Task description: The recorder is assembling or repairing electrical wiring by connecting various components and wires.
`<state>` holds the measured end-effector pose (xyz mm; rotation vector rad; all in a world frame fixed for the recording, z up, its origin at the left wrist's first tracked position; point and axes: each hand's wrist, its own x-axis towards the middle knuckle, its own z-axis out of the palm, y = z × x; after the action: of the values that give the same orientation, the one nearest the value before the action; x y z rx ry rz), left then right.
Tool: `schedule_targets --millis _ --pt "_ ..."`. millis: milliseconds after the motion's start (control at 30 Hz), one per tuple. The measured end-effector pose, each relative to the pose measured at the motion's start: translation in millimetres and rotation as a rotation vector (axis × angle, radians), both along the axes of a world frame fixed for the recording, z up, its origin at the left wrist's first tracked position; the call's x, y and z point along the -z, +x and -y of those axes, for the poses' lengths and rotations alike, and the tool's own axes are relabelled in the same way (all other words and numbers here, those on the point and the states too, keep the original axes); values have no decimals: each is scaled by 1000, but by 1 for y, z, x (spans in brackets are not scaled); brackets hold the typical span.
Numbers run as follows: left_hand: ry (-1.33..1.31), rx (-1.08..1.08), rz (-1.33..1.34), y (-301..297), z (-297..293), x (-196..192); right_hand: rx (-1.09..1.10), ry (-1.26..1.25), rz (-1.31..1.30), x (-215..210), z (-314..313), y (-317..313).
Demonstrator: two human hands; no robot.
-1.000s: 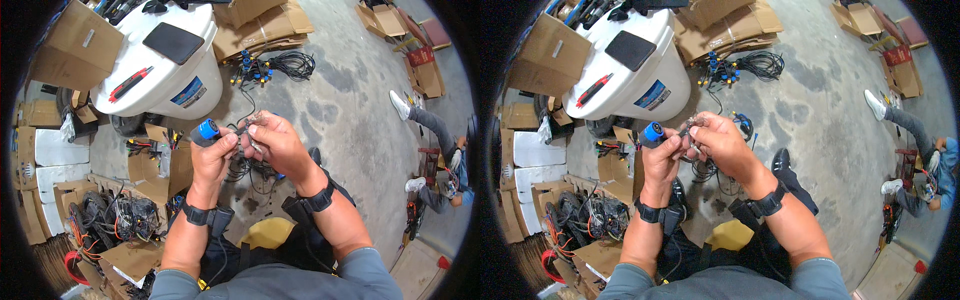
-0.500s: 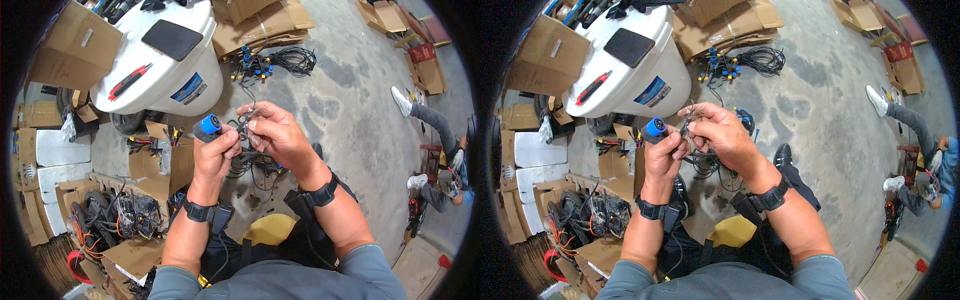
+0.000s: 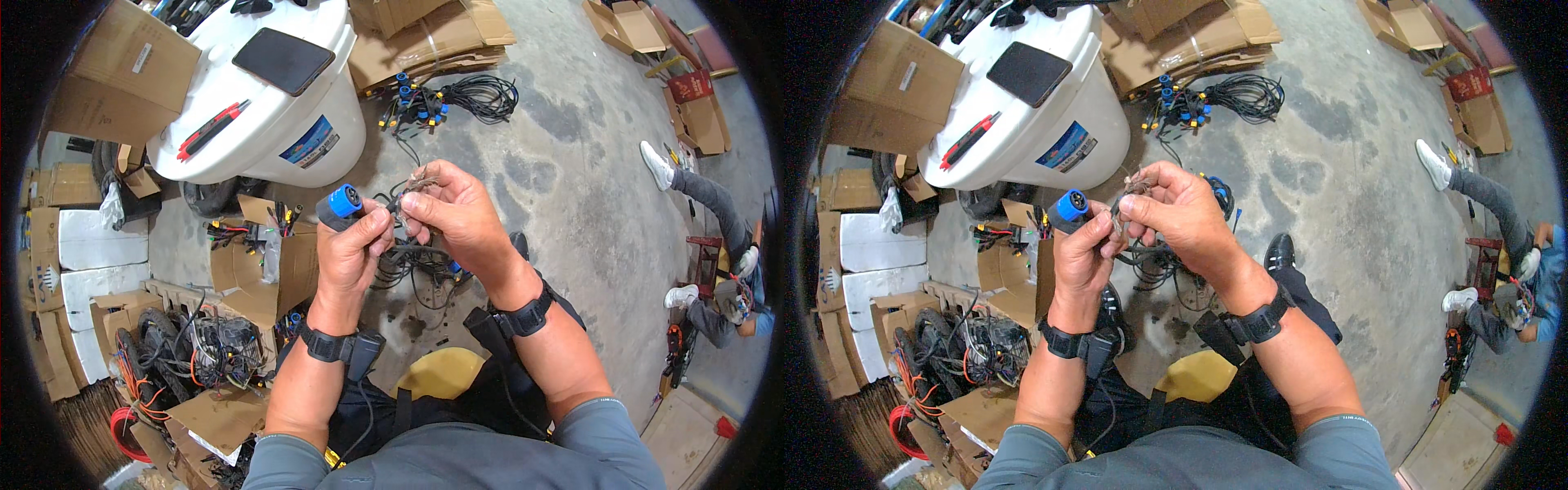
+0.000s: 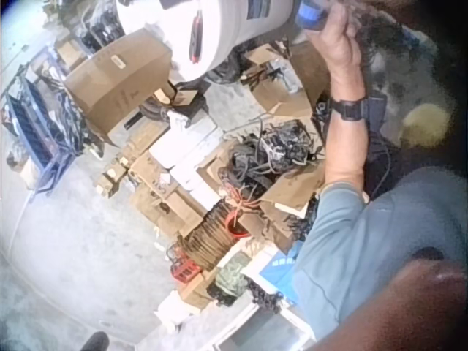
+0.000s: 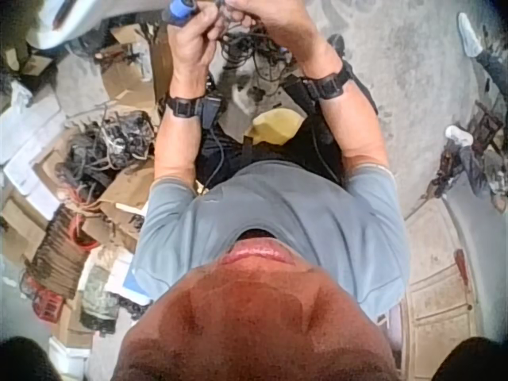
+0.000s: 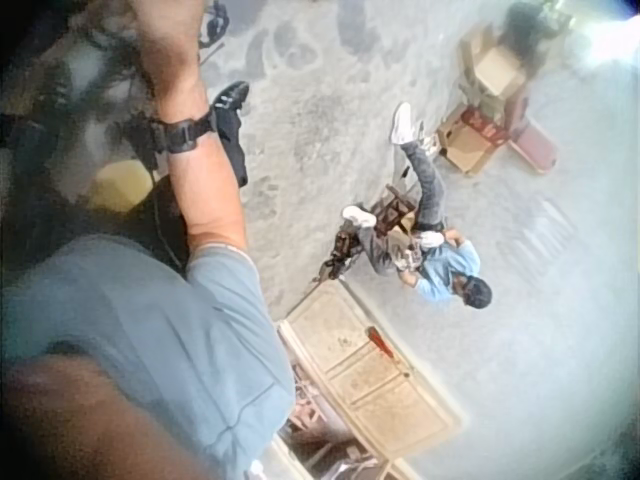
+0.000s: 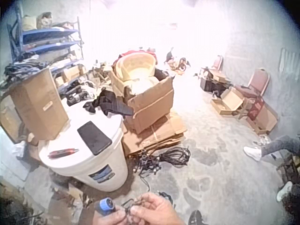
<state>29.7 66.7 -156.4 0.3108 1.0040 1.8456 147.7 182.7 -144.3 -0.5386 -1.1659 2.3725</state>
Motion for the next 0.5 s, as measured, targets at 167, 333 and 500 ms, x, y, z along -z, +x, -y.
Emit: schedule_targets --millis 167,333,500 --pt "-23 -28 30 -2 1 2 18 -7 24 -6 2 0" --pt "-23 -57 -29 0 0 2 27 22 65 -8 0 0" --pt "-111 -93 -208 5 -1 -3 22 88 144 -7 -3 3"
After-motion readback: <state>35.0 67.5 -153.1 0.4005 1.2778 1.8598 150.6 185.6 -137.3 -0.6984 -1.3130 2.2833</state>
